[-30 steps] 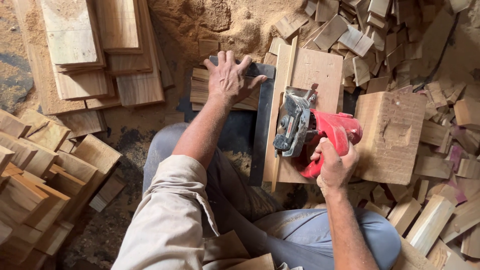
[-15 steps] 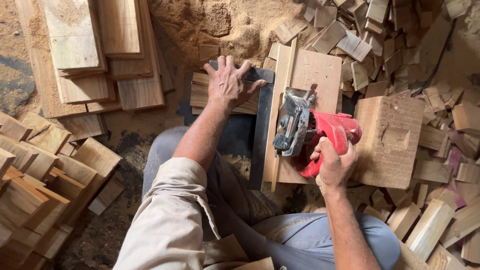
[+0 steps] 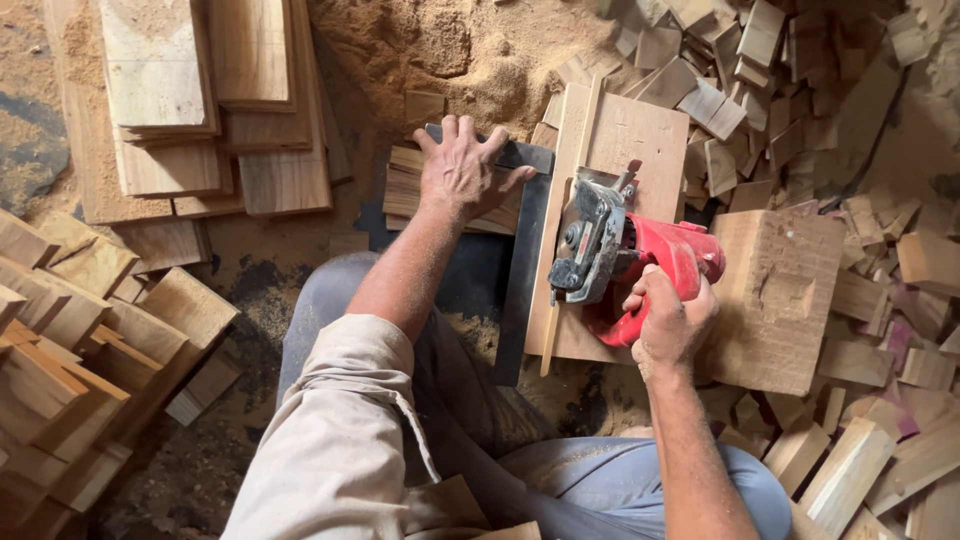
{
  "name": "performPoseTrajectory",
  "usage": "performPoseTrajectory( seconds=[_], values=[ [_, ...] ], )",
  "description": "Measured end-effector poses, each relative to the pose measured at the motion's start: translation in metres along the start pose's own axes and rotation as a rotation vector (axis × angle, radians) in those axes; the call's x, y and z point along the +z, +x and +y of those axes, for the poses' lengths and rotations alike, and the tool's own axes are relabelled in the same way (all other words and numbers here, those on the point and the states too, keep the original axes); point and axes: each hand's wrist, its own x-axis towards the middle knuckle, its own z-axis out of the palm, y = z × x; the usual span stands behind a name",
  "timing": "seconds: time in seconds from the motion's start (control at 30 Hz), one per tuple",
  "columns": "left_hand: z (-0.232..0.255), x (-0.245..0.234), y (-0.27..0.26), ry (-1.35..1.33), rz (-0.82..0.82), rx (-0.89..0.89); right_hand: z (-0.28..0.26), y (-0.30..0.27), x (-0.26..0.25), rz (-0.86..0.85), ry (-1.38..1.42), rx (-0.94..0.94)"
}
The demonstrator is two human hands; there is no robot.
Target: Marking wood blocks with a square and cutting them using a small handheld circular saw.
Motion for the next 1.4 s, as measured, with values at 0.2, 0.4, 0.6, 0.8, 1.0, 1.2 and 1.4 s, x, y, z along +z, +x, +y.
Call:
performPoseTrajectory(
  seconds=[0.2,0.4,0.6,0.8,1.0,1.2,1.4],
  values=[
    [0.000,0.003,0.002,-0.005,0.005,-0.008,-0.004,0.007,0.006,0.007,0.008,0.005],
    [-0.001,0.006,0.002,-0.009,0.033,-0.003,-0.006,0.016,0.009,-0.008,0.014,-0.008],
    [-0.002,0.006,-0.001,-0.007,0.067,0.008,-0.003,0.028,0.011,-0.006,0.036,0.004],
    [-0.003,0.012,0.002,0.002,0.091,0.013,-0.007,0.035,0.018,0.010,0.019,-0.020],
    [-0.003,0.012,0.002,0.006,0.088,0.017,-0.014,0.041,0.025,-0.010,0.029,-0.020],
    [-0.003,0.010,0.001,-0.012,0.084,0.013,-0.013,0.064,0.030,-0.017,0.071,-0.023],
    [-0.003,0.009,0.000,-0.062,0.106,0.013,-0.017,0.087,0.036,0.006,0.028,-0.054]
  ],
)
